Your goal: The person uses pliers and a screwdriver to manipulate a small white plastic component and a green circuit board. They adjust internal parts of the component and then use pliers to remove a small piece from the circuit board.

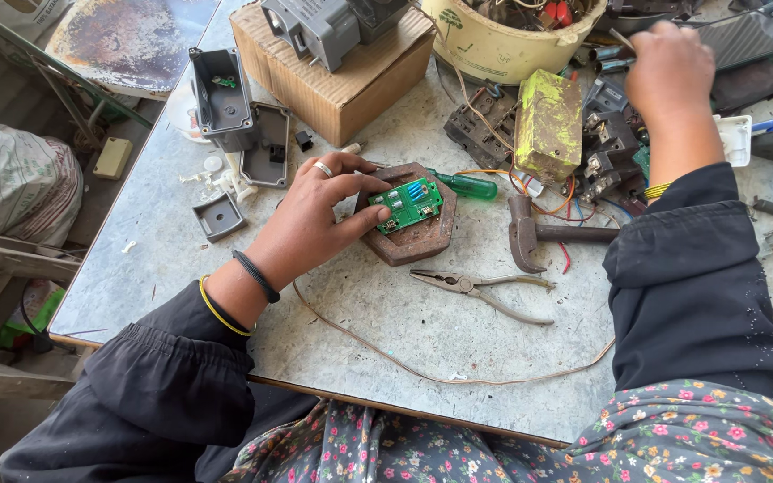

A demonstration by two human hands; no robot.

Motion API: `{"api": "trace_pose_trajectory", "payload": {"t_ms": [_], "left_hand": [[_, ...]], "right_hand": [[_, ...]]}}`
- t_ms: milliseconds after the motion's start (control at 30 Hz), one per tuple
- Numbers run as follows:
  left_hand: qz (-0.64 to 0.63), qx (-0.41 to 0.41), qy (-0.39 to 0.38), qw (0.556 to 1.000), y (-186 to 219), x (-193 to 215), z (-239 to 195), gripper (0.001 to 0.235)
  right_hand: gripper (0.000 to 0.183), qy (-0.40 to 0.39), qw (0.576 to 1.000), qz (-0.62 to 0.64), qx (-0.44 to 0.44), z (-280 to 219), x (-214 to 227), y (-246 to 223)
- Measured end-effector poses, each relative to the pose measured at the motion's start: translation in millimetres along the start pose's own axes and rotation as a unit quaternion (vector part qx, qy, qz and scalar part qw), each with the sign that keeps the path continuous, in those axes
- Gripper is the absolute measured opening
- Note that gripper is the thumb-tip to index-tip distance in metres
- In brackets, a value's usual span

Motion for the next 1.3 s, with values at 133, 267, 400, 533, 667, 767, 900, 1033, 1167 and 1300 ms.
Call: {"api": "trace_pose_trajectory", "payload": {"t_ms": [133,267,400,533,667,767,900,1033,1167,1300], "left_hand": [[-0.001,0.007,-0.004,1.000,-3,-1,-1,0.032],[0.003,0.001,-0.003,1.000,-2,-1,0,0.031],[0.003,0.002,-0.003,1.000,-1,-1,-1,0.031],[0.010,0.010,-0.005,1.000,-3,-1,-1,0.033],[0.006,0.009,-0.006,1.000,-4,-2,-1,0.033],[0.005,0.002,0.001,1.000,-3,-2,-1,0.032],[-0.006,-0.011,0.025,1.000,1,2,0,0.031],[-0.020,-0.050,0.069,0.996,8,12,0,0.028],[-0.082,0.029,0.051,0.995,0,11,3,0.021],[-0.152,0.094,0.042,0.983,-9,5,3,0.018]], "right_hand": [[0.023,-0.055,0.998,-0.036,-0.001,-13,-10,15],[0.029,-0.048,0.998,0.047,0.002,-16,-11,13],[0.028,-0.150,0.985,0.079,-0.038,-19,-26,11],[0.045,-0.193,0.975,0.053,-0.100,-15,-26,13],[0.042,-0.202,0.968,0.086,-0.118,-16,-15,13],[0.036,-0.194,0.957,0.155,-0.147,-14,-11,15],[0.034,-0.086,0.987,0.112,-0.071,-1,3,5],[0.014,-0.002,0.979,0.184,-0.088,13,31,3],[0.015,-0.028,0.895,0.404,-0.186,39,53,-20],[0.018,-0.119,0.893,0.428,-0.077,56,118,-72]]}}
Point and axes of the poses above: each hand's wrist, its own z-axis towards the middle knuckle, its own x-axis out of the back of the hand, y = z × x, the point moved 7 cm from there along z, towards the middle knuckle, and after that the axes turned 15 degrees about y, right-handed, at the moved point
